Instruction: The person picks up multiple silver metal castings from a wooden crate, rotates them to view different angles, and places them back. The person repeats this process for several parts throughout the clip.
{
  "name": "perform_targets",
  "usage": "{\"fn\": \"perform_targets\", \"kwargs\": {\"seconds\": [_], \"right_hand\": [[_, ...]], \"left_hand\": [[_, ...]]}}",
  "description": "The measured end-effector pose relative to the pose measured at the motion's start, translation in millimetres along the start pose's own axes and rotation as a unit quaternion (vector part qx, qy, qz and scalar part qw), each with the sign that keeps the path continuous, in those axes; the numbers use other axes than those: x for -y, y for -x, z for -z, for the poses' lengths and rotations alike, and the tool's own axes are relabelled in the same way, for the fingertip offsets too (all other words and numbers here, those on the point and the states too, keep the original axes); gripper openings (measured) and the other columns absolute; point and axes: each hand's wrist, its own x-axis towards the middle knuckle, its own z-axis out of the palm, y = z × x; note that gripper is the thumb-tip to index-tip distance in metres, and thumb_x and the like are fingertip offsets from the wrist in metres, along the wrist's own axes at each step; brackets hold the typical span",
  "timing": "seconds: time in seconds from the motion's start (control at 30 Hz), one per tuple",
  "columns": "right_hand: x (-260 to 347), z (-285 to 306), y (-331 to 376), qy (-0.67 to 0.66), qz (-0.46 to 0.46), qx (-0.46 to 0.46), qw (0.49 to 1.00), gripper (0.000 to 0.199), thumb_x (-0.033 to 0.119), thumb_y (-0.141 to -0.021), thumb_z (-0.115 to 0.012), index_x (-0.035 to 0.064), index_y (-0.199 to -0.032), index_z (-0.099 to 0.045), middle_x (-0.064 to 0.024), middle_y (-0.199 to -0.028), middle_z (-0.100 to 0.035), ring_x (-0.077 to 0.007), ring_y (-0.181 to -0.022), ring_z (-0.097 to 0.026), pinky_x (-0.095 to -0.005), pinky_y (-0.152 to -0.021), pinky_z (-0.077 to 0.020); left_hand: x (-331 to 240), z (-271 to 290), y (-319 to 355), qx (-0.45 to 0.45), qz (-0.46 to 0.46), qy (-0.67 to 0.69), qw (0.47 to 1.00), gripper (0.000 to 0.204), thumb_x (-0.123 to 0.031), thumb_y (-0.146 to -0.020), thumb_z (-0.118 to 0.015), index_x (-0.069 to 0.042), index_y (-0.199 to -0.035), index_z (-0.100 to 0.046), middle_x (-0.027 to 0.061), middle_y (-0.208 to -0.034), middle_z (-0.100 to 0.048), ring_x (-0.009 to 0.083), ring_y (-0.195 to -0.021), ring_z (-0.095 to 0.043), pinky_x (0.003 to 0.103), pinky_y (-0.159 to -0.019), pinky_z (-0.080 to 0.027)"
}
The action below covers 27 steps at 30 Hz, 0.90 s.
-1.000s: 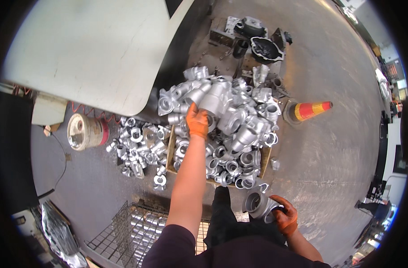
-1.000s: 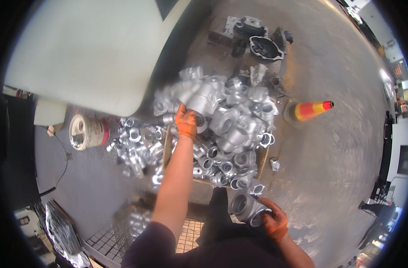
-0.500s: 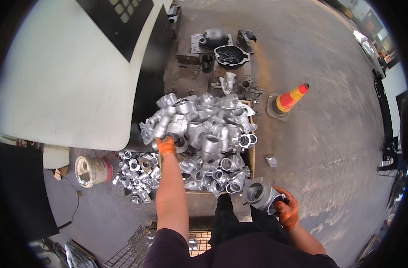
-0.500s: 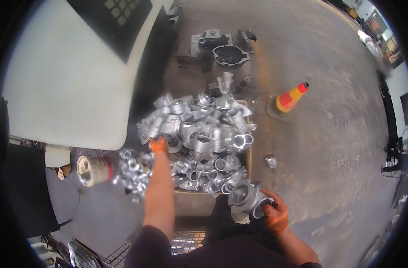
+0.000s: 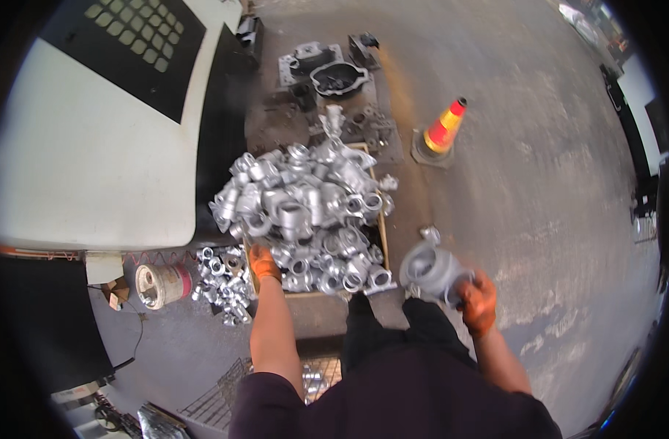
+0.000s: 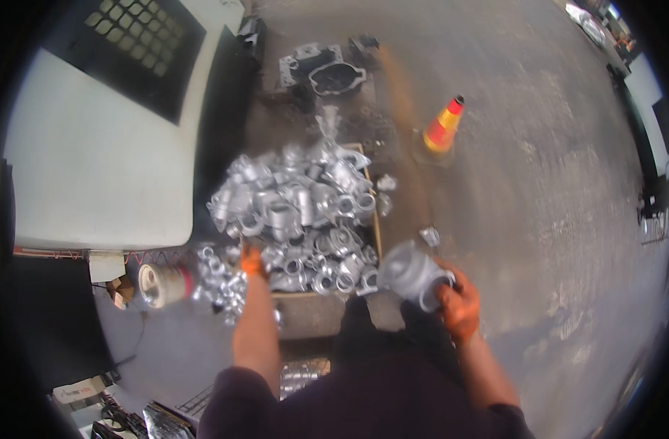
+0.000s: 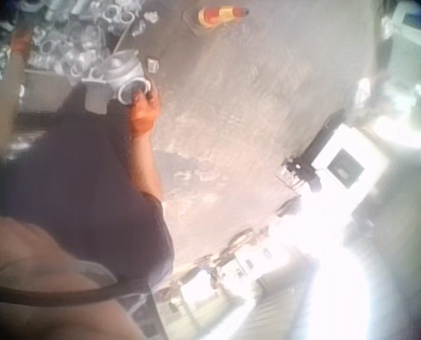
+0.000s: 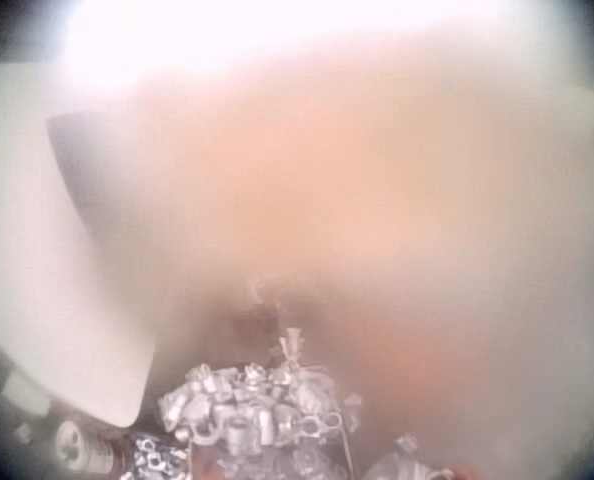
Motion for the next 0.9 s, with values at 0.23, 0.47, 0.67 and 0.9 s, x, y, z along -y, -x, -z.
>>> {"fn": "perform_targets", "kwargs": {"seconds": [0.23,0.47,0.67,0.9], "right_hand": [[40,123,-13,0.002,0.036,0.138,0.99,0.054,0.036,-0.093,-0.066,-0.0033,-0.128,-0.067,-0.0066,-0.098,-0.069,-0.007,-0.061,-0.055,-0.0221,-0.053,-0.0422],[95,160,2,0.051,0.143,0.217,0.964,0.061,0.048,-0.097,-0.054,-0.0043,-0.125,-0.067,-0.0209,-0.115,-0.066,-0.0127,-0.062,-0.066,-0.0224,-0.053,-0.0521],[125,132,48,-0.181,0.136,0.226,0.948,0.067,0.044,-0.108,-0.049,-0.0148,-0.14,-0.052,-0.0211,-0.113,-0.071,-0.0237,-0.08,-0.074,-0.03,-0.064,-0.0601],[134,90,77,-0.23,0.114,0.245,0.935,0.062,0.034,-0.107,-0.047,-0.0141,-0.146,-0.047,-0.0175,-0.095,-0.073,-0.0233,-0.074,-0.069,-0.033,-0.07,-0.0561]], "left_hand": [[-187,-90,352,0.564,-0.01,0.09,0.821,0.099,-0.033,-0.089,-0.082,-0.002,-0.164,-0.024,0.0156,-0.164,-0.038,0.0335,-0.147,-0.043,0.044,-0.12,-0.034],[-337,-159,454,0.694,-0.228,0.037,0.682,0.119,-0.022,-0.075,-0.088,0.0,-0.164,-0.012,0.0209,-0.158,-0.036,0.0305,-0.146,-0.037,0.044,-0.12,-0.029],[-370,-146,469,0.713,-0.118,0.172,0.669,0.103,-0.022,-0.084,-0.075,0.003,-0.163,-0.013,0.0213,-0.153,-0.047,0.0313,-0.141,-0.046,0.046,-0.12,-0.031],[-387,-93,455,0.677,-0.166,0.164,0.698,0.104,-0.021,-0.079,-0.075,0.005,-0.162,-0.018,0.0181,-0.148,-0.05,0.0288,-0.138,-0.046,0.043,-0.118,-0.03]]}}
